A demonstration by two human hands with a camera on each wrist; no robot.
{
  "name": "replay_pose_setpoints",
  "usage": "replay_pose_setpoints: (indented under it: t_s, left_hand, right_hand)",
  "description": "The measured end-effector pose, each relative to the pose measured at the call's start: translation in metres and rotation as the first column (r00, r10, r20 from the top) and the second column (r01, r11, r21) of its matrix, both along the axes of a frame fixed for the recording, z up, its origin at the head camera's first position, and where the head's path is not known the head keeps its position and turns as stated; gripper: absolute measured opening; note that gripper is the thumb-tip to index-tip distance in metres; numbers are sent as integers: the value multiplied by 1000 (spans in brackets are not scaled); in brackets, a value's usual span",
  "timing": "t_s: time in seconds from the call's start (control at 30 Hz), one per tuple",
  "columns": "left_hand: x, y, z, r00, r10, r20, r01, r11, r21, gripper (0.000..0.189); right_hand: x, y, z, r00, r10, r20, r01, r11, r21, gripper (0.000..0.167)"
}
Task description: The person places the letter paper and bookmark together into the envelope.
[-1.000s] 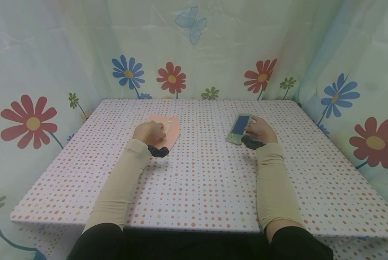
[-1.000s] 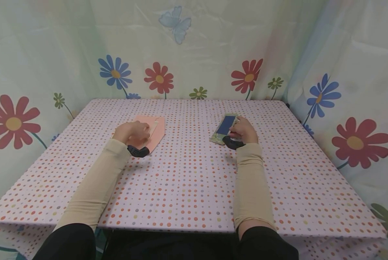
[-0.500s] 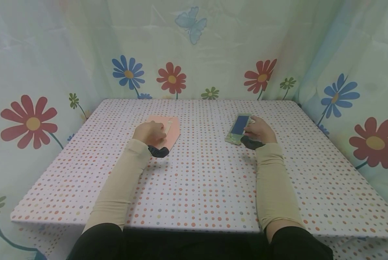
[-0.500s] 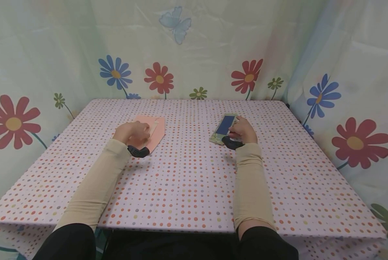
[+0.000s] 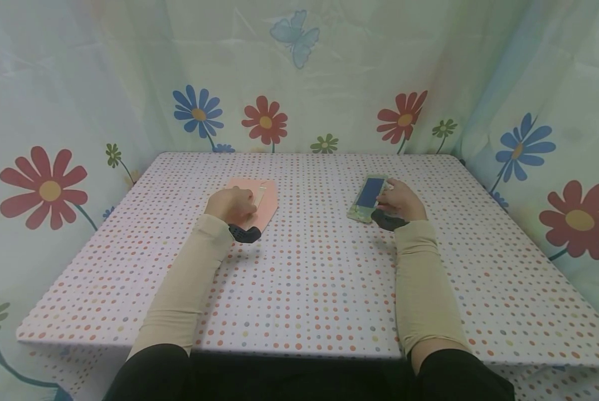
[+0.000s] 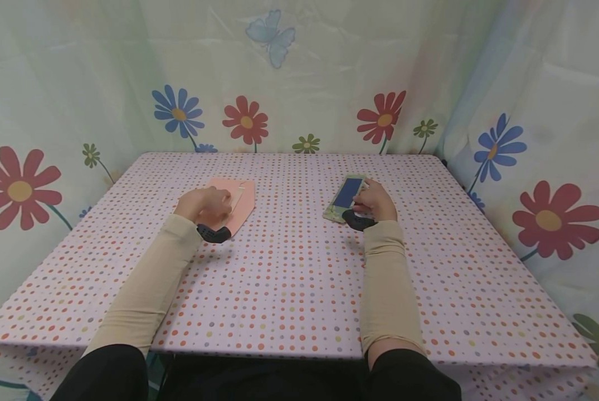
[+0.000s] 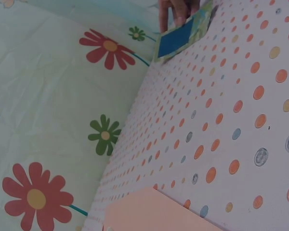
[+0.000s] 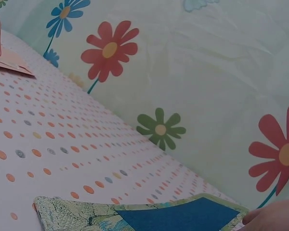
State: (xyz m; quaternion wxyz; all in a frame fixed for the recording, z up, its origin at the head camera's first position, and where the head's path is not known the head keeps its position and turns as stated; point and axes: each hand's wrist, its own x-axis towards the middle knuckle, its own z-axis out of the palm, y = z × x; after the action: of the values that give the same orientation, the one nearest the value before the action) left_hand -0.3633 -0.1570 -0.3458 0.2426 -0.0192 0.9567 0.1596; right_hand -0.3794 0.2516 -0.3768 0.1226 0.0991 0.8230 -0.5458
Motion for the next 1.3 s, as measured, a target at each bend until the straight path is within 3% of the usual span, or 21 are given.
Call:
replay_pose_setpoints:
  t_s: [0.43, 0.67, 0.9, 1.3]
  left_hand:
    - [-3, -1, -1, 999, -35, 0, 35, 999, -21, 50]
    - [-3, -1, -1, 997, -71, -13, 71, 997, -38, 33]
    - [-3, -2, -1, 992, -124, -31, 121, 990, -73, 21]
    - [-3, -2, -1, 991, -127, -38, 124, 990, -71, 21]
  right_hand:
    - [-1, -3, 0, 1000, 19, -18, -18, 999, 33, 78]
    - [-2, -3, -2, 998, 38, -49, -34, 995, 90, 75]
    - [-3, -6, -3, 998, 22, -52, -17, 997, 79, 75]
    - [-6, -10, -2, 997, 42, -65, -39, 999, 35, 76]
